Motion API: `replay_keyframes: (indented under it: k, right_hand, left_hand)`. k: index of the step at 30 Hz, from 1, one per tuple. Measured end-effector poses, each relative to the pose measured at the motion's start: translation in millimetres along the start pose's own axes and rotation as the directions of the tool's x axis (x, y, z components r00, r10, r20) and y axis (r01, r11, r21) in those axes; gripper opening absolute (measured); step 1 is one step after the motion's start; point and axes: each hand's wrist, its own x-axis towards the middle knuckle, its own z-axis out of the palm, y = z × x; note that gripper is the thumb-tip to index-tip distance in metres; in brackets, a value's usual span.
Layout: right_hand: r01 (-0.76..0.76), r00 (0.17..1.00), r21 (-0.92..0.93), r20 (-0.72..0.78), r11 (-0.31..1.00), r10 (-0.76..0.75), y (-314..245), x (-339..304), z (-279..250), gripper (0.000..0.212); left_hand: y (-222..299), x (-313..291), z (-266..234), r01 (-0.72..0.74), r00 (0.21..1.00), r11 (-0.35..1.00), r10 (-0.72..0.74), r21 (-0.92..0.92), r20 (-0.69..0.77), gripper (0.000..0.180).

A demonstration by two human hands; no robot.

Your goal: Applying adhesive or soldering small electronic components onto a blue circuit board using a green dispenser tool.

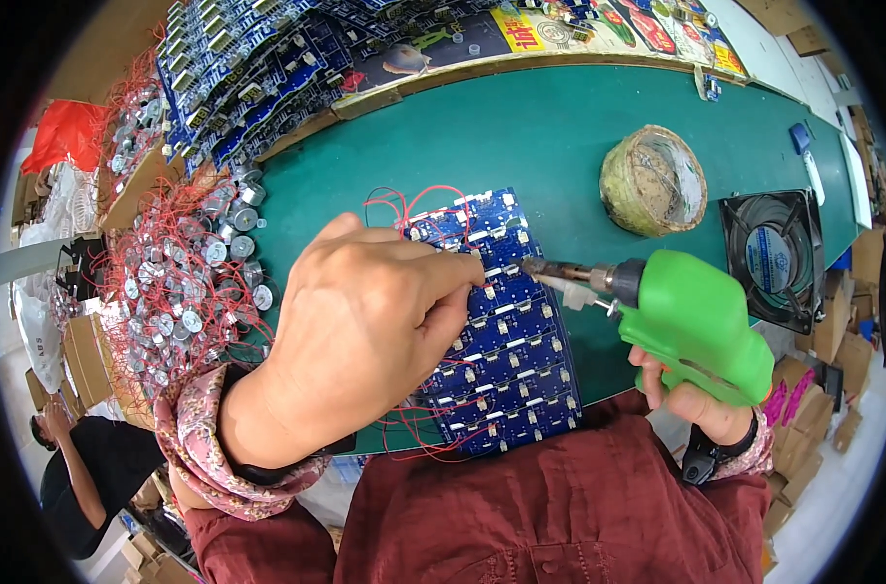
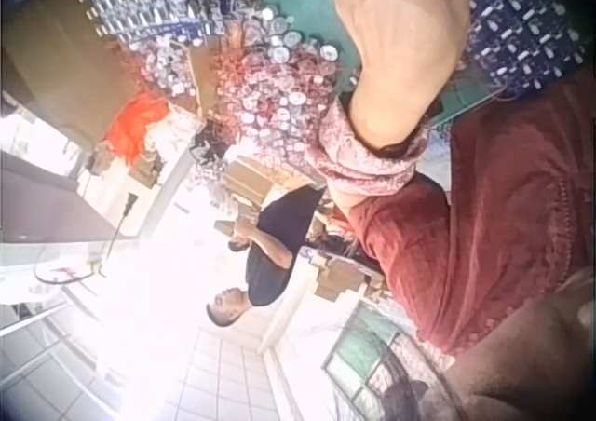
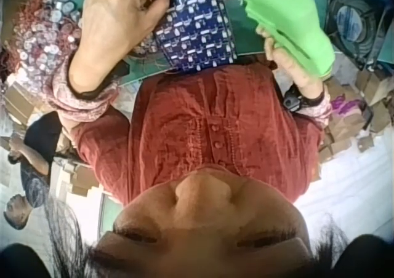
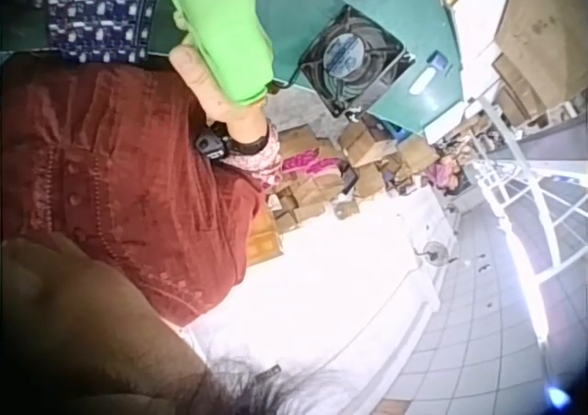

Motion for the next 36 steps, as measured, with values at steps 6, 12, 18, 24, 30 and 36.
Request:
replay_keyframes:
  k: [6,12,18,24,30,36]
  right_hand:
    - [-0.016,0.974,0.461,-0.195,0.887,0.118,10.2,-21.7,-3.3,0.035]
    - [-0.069,0.98,0.173,-0.173,0.982,0.1,21.7,-32.4,-19.8,0.035]
    - [0.046,0.992,-0.06,-0.111,0.997,-0.052,21.5,-20.7,-14.1,0.022]
    - [0.042,0.994,-0.072,-0.101,0.997,-0.049,22.7,-17.4,-13.4,0.02]
    - [0.169,0.984,-0.194,-0.025,0.966,-0.177,27.9,-13.4,-15.2,0.019]
    - [0.051,0.987,-0.041,-0.153,0.998,-0.056,23.8,-16.0,-8.0,0.019]
  left_hand:
    - [-0.4,-0.1,0.9,-0.013,1.0,1.0,0.013,-0.025,-0.014,0.01]
    - [5.7,-4.2,-11.4,0.006,1.0,0.999,-0.006,-0.035,-0.002,0.024]
    - [6.7,-16.5,-24.4,0.035,0.998,0.994,-0.04,-0.099,-0.052,0.047]
    - [5.4,-34.0,-26.4,0.111,0.988,0.992,-0.117,-0.064,-0.102,0.047]
    - [0.3,-41.8,-26.7,0.173,0.976,0.983,-0.18,-0.068,-0.121,0.052]
    - [-5.0,-40.4,-28.2,0.302,0.941,0.946,-0.316,-0.121,-0.119,0.031]
